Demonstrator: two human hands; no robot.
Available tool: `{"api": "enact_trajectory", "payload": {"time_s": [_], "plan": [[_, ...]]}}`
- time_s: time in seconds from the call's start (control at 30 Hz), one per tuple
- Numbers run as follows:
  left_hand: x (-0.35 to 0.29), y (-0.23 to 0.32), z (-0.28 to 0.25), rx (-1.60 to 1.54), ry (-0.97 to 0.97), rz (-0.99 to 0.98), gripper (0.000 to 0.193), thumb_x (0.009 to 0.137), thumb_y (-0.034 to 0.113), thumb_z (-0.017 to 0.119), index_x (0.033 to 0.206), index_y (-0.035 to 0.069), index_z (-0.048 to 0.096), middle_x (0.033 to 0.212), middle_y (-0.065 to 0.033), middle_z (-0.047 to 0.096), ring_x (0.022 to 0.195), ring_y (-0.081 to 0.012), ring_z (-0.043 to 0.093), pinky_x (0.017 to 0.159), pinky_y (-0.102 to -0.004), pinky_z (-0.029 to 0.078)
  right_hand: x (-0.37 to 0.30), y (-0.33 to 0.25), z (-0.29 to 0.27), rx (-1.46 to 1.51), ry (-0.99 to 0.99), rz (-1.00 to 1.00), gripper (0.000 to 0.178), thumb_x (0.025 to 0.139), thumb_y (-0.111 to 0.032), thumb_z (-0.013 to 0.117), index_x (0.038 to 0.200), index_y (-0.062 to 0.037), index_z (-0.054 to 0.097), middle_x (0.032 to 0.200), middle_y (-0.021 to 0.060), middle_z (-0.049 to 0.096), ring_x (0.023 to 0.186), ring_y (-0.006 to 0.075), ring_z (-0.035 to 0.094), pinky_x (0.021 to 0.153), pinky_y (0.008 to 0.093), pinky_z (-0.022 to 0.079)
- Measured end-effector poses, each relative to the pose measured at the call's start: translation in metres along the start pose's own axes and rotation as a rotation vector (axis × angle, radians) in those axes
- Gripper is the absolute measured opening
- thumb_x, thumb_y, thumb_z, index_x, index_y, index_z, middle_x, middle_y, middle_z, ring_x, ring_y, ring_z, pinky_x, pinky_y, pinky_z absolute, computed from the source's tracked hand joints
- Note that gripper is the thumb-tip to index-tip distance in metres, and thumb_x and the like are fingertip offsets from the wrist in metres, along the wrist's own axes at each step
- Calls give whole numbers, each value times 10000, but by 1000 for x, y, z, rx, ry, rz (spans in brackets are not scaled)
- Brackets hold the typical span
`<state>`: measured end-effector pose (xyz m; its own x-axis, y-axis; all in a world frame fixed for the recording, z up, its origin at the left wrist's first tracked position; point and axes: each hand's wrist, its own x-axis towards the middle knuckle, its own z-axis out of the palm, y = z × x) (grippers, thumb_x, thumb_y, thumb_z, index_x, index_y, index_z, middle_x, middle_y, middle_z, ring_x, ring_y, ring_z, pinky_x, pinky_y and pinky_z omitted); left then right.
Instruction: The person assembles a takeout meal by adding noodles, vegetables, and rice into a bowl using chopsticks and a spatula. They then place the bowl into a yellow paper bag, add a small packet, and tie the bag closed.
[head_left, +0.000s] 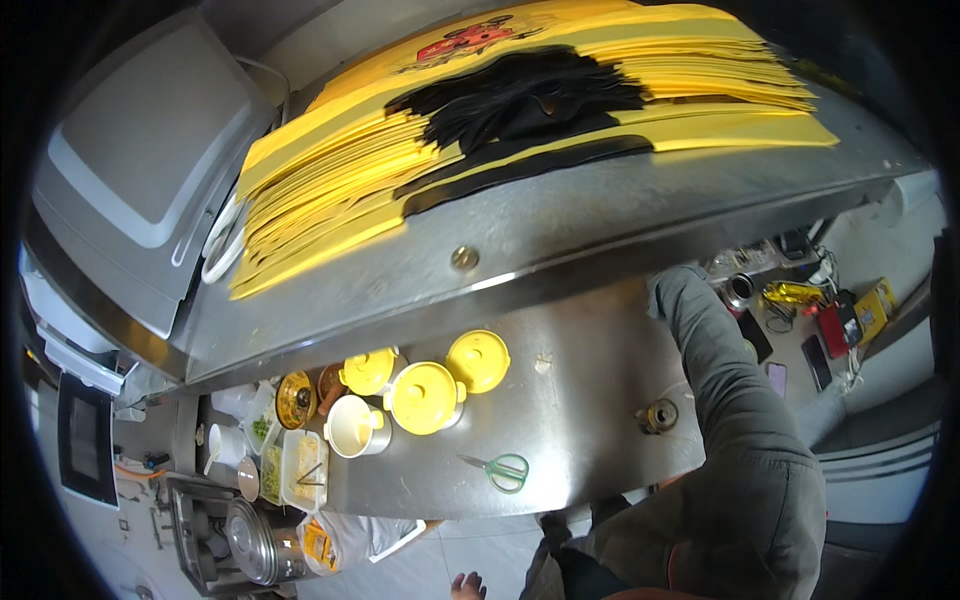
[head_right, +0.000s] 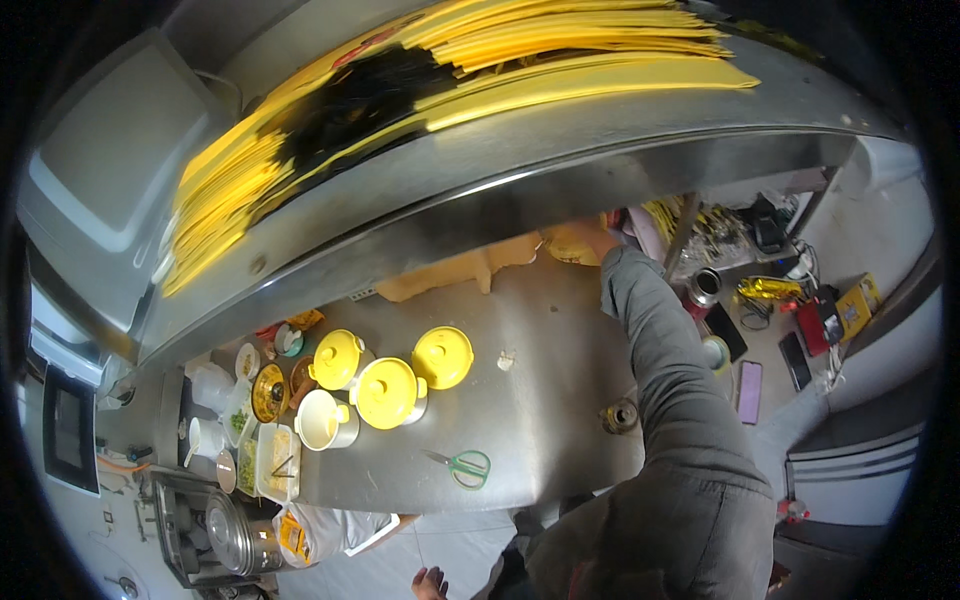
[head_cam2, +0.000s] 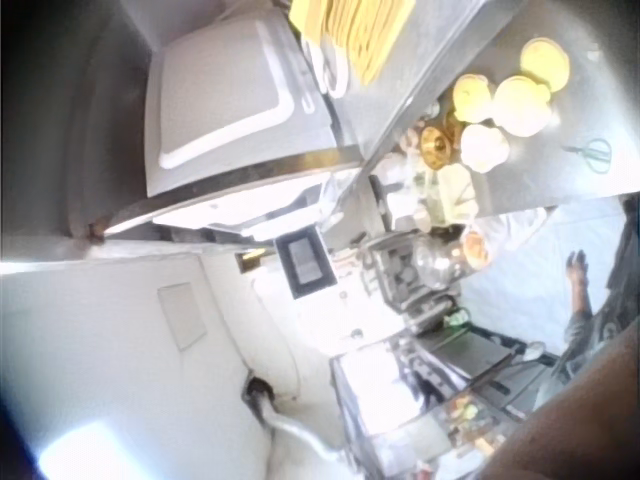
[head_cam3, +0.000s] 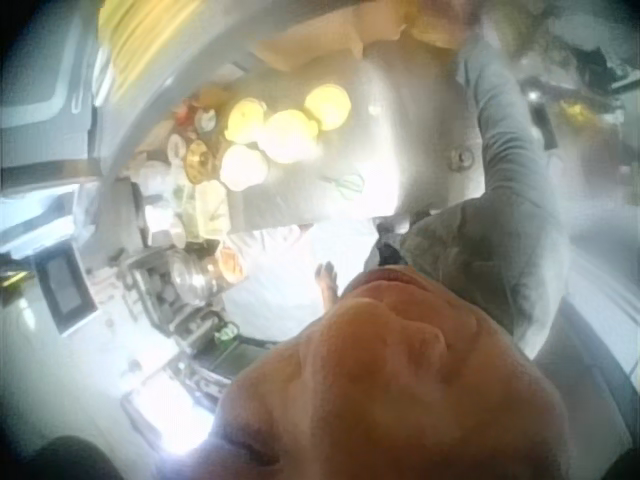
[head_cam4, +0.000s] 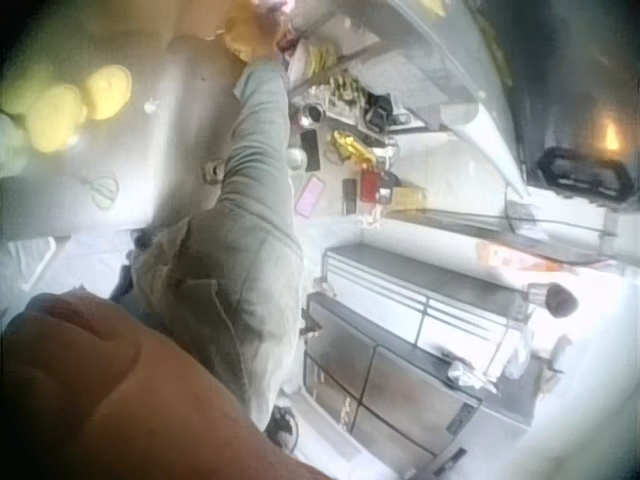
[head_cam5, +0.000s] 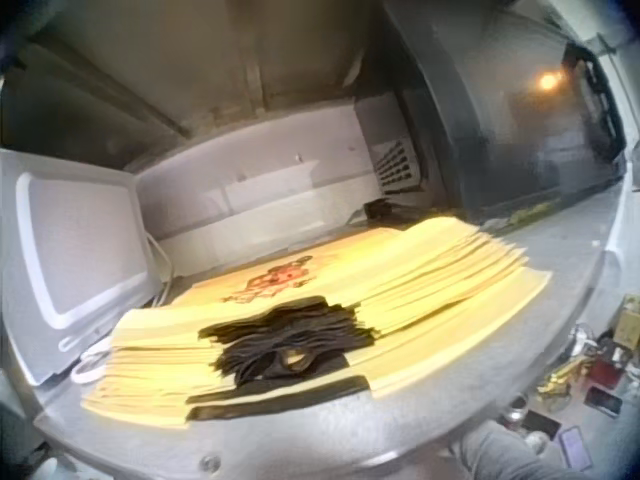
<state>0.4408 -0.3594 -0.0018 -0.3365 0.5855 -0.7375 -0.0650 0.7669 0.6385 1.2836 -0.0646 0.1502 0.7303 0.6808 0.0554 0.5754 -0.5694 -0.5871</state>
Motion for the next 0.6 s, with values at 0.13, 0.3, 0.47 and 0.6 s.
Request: {"api": "enact_trajectory", "payload": {"time_s": [0.13,0.3,0.47,0.6], "plan": [[11,-12,0,30,-159,68,623,992,327,595,1512,172,289,1423,-183,522,1277,-315,546,1005,-487,488,24,12,27,-29,31,-2,346,888,-316,584,994,-10,705,928,212,704,917,370,687,799,461,522],[28,-12,-24,224,-223,83,537,1004,380,551,1444,91,450,1401,-104,572,1302,-264,527,1010,-469,459,33,32,55,-26,92,-58,300,881,-287,599,974,-21,702,913,198,706,920,364,684,796,457,516],[32,21,34,232,-278,-32,452,932,183,660,1335,74,487,1185,-121,672,1061,-285,651,856,-453,504,9,30,11,-87,165,-357,255,873,-258,614,955,-33,699,899,184,707,923,358,680,792,453,510],[11,69,62,312,-375,158,378,871,152,700,1215,30,599,1003,-66,713,912,-190,678,759,-338,526,-87,-36,-31,-23,-316,-334,294,902,-256,631,1057,-8,665,982,151,712,946,317,657,855,397,501]]}}
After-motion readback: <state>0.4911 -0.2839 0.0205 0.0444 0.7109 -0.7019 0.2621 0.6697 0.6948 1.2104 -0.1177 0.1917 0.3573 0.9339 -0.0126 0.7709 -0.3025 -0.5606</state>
